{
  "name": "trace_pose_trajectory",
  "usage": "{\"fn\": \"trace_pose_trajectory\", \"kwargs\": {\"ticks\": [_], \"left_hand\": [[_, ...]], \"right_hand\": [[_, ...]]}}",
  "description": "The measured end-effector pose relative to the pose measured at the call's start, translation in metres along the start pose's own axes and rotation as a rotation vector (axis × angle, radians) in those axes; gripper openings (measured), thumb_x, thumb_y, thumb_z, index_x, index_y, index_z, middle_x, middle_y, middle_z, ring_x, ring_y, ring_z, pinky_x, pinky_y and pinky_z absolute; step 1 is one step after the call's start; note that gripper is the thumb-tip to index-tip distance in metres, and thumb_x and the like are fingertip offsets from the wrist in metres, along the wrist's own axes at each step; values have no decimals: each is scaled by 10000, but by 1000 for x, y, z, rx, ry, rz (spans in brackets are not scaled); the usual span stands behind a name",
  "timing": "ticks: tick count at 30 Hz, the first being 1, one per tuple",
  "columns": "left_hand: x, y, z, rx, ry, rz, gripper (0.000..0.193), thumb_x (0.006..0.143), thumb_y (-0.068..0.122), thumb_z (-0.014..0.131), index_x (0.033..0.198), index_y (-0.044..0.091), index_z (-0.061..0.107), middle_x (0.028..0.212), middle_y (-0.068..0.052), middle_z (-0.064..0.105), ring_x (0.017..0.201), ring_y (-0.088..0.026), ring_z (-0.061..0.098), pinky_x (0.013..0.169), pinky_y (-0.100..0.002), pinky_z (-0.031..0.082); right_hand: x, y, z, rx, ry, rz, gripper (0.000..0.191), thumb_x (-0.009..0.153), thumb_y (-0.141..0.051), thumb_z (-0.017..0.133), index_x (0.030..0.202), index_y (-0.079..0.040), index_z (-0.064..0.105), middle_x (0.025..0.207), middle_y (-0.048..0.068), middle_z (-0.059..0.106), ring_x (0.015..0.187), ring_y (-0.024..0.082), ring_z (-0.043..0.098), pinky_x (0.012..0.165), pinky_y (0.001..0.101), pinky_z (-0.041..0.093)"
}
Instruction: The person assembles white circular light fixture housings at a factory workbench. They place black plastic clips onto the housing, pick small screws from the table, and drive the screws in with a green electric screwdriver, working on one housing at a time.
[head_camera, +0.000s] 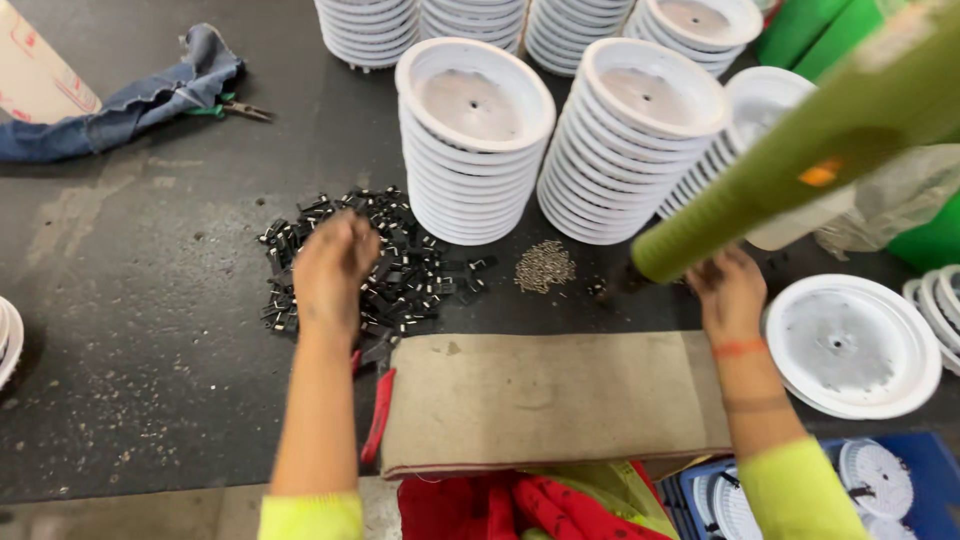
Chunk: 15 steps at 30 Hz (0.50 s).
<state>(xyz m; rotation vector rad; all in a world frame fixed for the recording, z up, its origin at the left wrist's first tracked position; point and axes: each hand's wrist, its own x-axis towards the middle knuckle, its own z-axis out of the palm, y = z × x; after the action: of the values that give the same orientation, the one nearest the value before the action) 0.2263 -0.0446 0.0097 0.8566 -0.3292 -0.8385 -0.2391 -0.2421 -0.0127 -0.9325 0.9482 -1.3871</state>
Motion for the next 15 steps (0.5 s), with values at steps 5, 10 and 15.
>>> {"fn": "trace_pose_trajectory", "kwargs": {"ticks": [5, 10, 15], "left_hand": [[155, 17, 25, 192, 16, -84, 361, 981, 82, 511, 1318, -28, 585, 1191, -174, 700, 963, -282, 744, 882, -396, 629], [258, -23, 54, 128, 107, -85, 350, 917, 22, 596, 1249, -89, 597, 981, -134, 688, 758, -264, 733, 658, -372, 602], [320, -56, 80, 129, 434, -71, 320, 914, 58, 640, 1220, 21, 552, 898, -142, 694, 627, -219, 732, 540, -336, 581]], "right_hand": [[-88, 37, -42, -508, 62, -196, 419, 1025, -135, 657, 1379, 33, 509, 1141, 99, 645, 885, 178, 663, 769, 319, 569], [-124, 92, -102, -653, 127, -217, 264, 1054, -87, 674, 1231, 85, 581, 980, 154, 693, 823, 184, 671, 757, 310, 558], [-111, 110, -144, -1012, 276, -145, 195, 1063, -74, 700, 1147, 99, 665, 905, 186, 713, 778, 193, 660, 732, 306, 539]]}}
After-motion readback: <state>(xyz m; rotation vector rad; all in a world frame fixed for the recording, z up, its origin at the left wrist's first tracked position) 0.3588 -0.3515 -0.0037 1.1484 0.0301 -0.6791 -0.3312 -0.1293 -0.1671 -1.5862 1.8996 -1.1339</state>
